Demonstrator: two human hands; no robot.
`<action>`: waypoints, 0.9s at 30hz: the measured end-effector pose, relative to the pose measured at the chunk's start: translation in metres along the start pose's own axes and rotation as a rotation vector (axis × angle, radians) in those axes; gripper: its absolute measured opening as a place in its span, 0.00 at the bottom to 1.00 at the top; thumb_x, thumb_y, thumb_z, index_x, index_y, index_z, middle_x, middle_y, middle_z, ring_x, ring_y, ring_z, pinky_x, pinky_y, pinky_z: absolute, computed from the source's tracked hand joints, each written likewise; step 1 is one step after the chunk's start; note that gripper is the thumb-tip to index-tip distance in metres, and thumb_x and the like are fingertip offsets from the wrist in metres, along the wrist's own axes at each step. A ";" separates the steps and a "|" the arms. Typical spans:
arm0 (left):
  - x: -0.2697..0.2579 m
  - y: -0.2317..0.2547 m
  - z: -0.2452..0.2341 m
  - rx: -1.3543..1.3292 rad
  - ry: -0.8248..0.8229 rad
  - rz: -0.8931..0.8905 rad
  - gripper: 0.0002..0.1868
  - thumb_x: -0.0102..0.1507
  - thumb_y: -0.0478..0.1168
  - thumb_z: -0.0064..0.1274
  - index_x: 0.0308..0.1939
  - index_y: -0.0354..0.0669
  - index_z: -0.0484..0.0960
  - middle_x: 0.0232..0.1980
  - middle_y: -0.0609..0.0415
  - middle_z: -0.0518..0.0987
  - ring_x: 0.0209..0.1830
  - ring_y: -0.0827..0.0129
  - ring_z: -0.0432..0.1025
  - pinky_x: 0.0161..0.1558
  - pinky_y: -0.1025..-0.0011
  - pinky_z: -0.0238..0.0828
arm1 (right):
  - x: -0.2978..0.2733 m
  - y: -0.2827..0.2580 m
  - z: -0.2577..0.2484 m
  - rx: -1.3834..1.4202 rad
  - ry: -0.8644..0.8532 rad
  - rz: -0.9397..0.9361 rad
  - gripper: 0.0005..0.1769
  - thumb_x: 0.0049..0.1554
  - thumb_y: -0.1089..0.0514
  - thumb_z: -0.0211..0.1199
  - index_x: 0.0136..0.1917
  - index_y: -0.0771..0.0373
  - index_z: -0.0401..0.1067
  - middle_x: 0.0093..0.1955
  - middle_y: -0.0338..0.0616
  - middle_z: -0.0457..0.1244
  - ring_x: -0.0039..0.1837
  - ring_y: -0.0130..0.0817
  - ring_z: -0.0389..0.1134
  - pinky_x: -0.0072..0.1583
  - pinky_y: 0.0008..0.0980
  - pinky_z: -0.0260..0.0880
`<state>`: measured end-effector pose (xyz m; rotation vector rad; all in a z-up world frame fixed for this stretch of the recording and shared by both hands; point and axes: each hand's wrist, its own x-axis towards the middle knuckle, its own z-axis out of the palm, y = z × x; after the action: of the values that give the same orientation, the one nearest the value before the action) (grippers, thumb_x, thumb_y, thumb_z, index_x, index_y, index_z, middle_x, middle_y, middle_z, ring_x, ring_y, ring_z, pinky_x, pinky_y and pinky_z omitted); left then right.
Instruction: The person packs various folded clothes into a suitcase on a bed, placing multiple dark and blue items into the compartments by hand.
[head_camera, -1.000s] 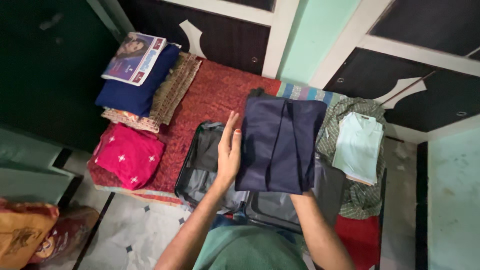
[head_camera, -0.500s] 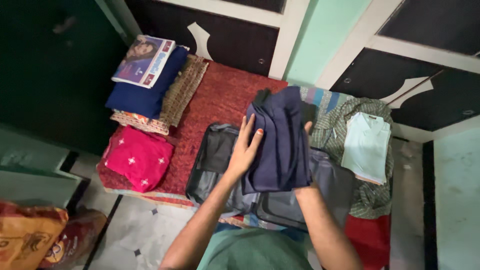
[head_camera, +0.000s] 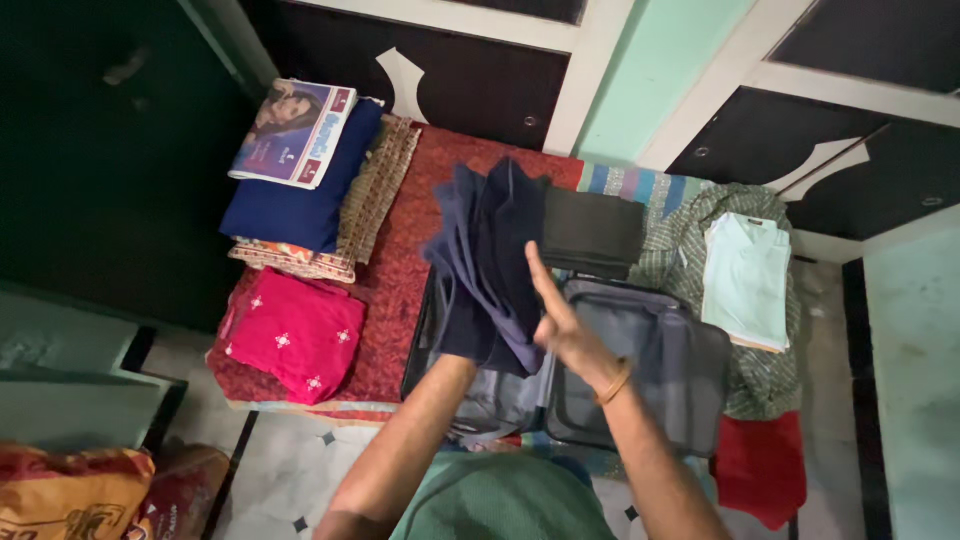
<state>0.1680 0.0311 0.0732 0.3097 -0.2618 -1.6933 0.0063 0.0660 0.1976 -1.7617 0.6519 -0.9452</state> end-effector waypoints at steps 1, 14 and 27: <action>0.000 0.004 -0.001 0.002 0.005 0.003 0.37 0.74 0.59 0.31 0.81 0.41 0.53 0.84 0.42 0.47 0.83 0.54 0.42 0.76 0.59 0.39 | -0.005 -0.002 0.010 -0.115 0.009 -0.112 0.62 0.59 0.27 0.59 0.86 0.64 0.33 0.89 0.50 0.29 0.88 0.42 0.26 0.82 0.41 0.29; 0.001 0.065 -0.005 0.019 -0.038 -0.011 0.37 0.74 0.58 0.30 0.81 0.39 0.52 0.84 0.40 0.46 0.84 0.51 0.39 0.76 0.54 0.37 | -0.009 0.043 0.031 1.321 0.690 0.113 0.28 0.63 0.45 0.58 0.69 0.63 0.70 0.70 0.44 0.65 0.72 0.43 0.63 0.74 0.46 0.56; 0.017 0.071 0.007 0.020 -0.074 0.008 0.37 0.75 0.57 0.30 0.81 0.38 0.52 0.84 0.38 0.45 0.85 0.48 0.36 0.76 0.49 0.35 | -0.009 0.038 0.019 1.426 0.660 -0.120 0.36 0.64 0.37 0.54 0.76 0.61 0.64 0.78 0.42 0.58 0.79 0.41 0.55 0.79 0.49 0.49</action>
<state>0.2293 0.0045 0.1033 0.2606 -0.3348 -1.6973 0.0171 0.0692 0.1551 -0.2061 0.1052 -1.5286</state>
